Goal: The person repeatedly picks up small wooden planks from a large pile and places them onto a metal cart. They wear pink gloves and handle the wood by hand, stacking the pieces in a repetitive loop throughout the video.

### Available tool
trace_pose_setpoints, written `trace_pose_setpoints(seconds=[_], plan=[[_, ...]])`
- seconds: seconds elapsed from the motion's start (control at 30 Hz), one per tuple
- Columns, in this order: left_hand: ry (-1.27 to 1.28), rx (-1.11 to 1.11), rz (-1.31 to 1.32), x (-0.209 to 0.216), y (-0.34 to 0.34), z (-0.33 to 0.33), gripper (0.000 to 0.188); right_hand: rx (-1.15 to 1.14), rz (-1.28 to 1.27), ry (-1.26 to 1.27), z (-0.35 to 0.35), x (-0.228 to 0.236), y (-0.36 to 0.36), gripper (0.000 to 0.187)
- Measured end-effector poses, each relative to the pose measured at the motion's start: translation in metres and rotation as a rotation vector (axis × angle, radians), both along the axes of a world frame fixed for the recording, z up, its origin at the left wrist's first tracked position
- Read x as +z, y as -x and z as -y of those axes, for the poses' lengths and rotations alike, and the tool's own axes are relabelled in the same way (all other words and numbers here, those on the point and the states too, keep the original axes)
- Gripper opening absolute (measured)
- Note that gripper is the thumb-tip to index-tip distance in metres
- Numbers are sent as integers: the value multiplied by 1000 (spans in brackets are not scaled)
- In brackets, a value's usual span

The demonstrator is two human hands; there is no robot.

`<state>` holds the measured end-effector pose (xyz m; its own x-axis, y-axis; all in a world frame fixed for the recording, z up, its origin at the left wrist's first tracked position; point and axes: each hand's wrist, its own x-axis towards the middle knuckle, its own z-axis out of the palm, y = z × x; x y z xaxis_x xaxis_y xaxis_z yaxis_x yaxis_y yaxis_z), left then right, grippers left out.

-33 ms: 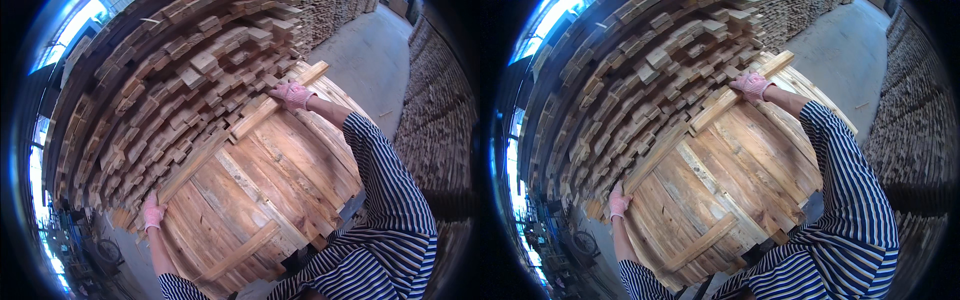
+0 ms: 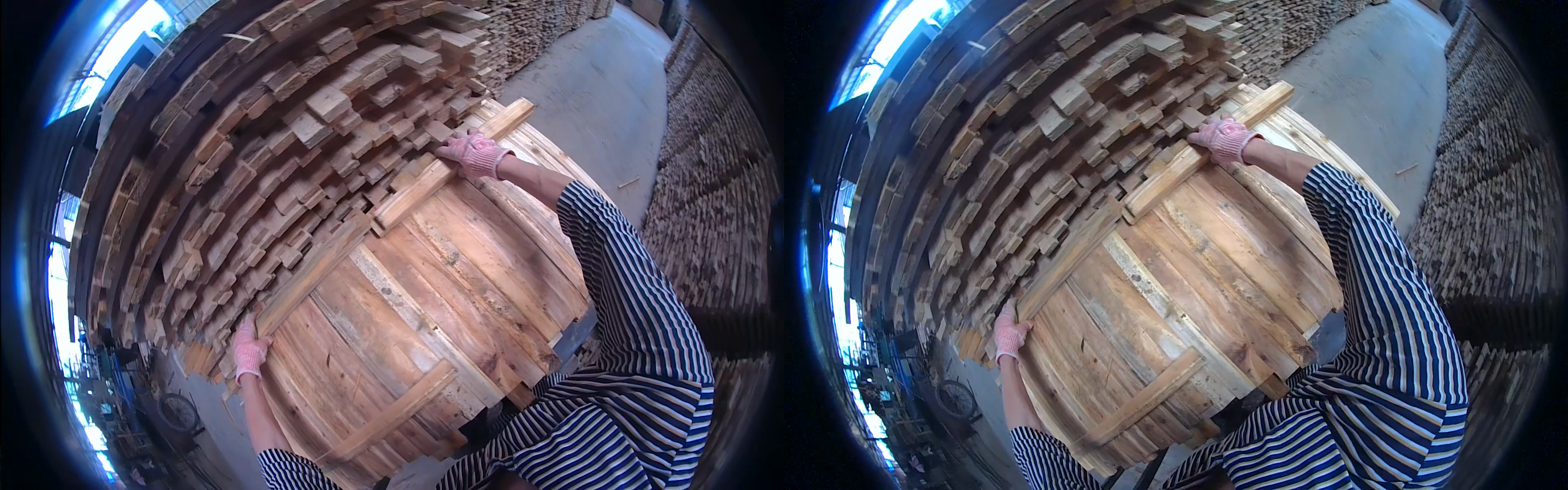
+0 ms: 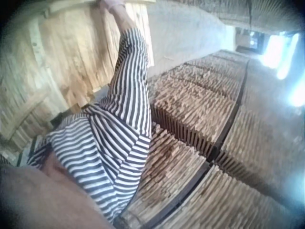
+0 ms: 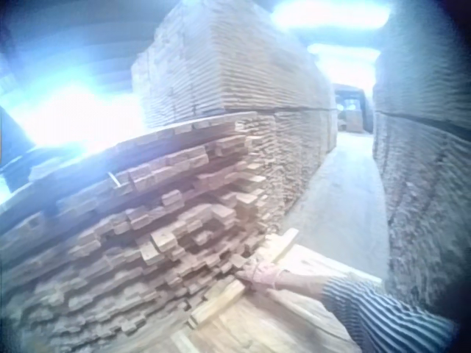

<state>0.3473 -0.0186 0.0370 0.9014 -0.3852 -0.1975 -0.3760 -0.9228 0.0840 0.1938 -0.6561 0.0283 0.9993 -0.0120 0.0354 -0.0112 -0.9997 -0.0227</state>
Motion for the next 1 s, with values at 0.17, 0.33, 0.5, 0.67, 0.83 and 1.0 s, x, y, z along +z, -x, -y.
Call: trace_pose_setpoints(seconds=[0.17,0.33,0.5,0.67,0.83,1.0], plan=[[66,-44,1,0,8,47,75,-69,55,-36,17,-17,9,23],[134,-87,96,-11,14,14,77,-40,91,48,-1,-22,-12,17],[75,-28,45,-3,18,33,74,-102,10,-68,-9,-19,-28,18],[185,-9,196,-18,13,19,58,-102,-24,-170,-33,15,-7,17],[-7,141,163,-4,11,44,39,112,195,68,9,-40,-11,26],[11,282,122,-15,30,24,32,99,24,64,-20,-32,-23,42]])
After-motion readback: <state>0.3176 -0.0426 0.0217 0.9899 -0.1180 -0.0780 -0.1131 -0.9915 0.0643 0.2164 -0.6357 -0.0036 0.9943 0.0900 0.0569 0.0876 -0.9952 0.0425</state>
